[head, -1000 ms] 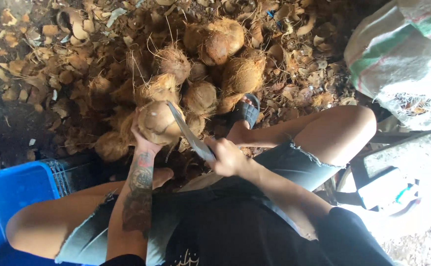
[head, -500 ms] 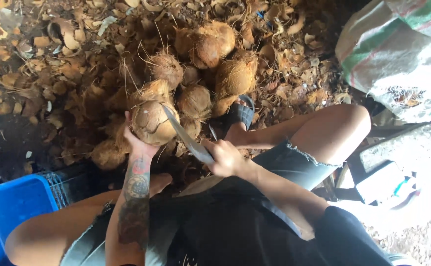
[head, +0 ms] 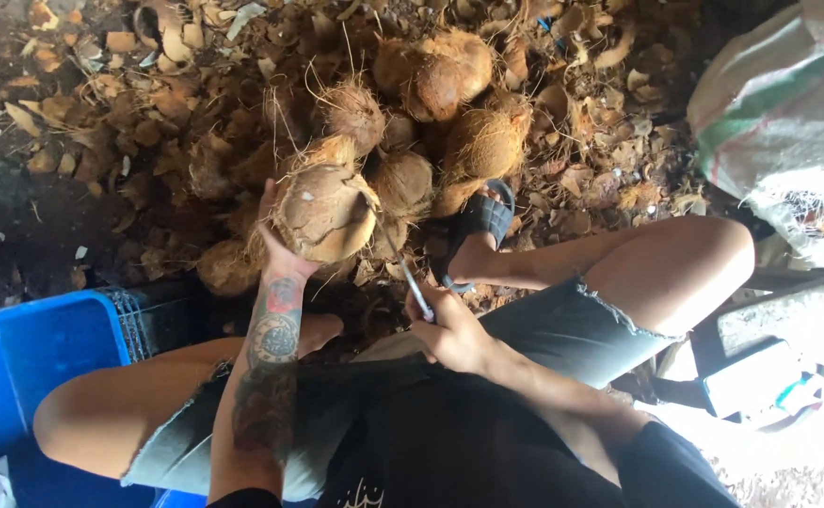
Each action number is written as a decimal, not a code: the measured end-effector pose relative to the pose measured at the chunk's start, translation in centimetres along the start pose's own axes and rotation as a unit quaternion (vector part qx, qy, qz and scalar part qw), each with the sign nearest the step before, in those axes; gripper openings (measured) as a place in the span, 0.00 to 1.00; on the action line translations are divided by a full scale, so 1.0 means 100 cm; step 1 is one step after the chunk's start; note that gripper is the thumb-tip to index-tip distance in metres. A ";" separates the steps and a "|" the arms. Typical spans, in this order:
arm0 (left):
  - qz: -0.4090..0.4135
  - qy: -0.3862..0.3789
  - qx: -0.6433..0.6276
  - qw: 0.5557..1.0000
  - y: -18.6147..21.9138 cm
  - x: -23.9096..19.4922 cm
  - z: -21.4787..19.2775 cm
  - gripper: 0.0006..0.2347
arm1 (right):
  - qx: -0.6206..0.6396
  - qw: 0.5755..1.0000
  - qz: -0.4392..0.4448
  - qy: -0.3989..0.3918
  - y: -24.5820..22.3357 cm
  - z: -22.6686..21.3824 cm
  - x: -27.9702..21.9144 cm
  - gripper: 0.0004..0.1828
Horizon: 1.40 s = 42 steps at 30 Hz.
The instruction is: The person sits cross-legged on the ground and uses a large knife to peel the husk off a coconut. They rotate the coconut in their left hand while striking the husk with the knife in their right hand, eventually placing the peeled coconut into a blue crate.
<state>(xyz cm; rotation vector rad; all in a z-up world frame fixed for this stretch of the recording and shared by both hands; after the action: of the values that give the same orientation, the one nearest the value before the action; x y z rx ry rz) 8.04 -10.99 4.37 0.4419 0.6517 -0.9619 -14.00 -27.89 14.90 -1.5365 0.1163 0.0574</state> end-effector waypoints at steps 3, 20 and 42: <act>-0.003 0.004 -0.001 1.000 -0.003 0.005 0.006 0.37 | -0.023 0.993 -0.116 -0.013 -0.012 -0.006 -0.004 0.03; -0.006 0.019 0.003 1.000 -0.046 0.022 0.023 0.39 | 0.063 0.991 0.111 0.042 0.024 -0.022 0.032 0.08; 0.059 -0.052 -0.128 0.989 -0.048 -0.016 0.060 0.52 | -0.129 0.984 0.031 0.122 0.054 -0.035 0.037 0.11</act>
<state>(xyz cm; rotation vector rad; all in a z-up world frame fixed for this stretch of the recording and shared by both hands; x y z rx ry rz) 5.11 -16.11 9.56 0.1997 0.6377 -0.7719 -11.03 -31.33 9.07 -1.7955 0.3626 -0.0702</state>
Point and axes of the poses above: each hand's wrist, its own x-axis towards the middle knuckle, its own z-axis out of the palm, y = z × x, the point moved 2 cm from there along x, towards the middle knuckle, and after that the axes turned 15 degrees about -z, right-handed, at the moved point
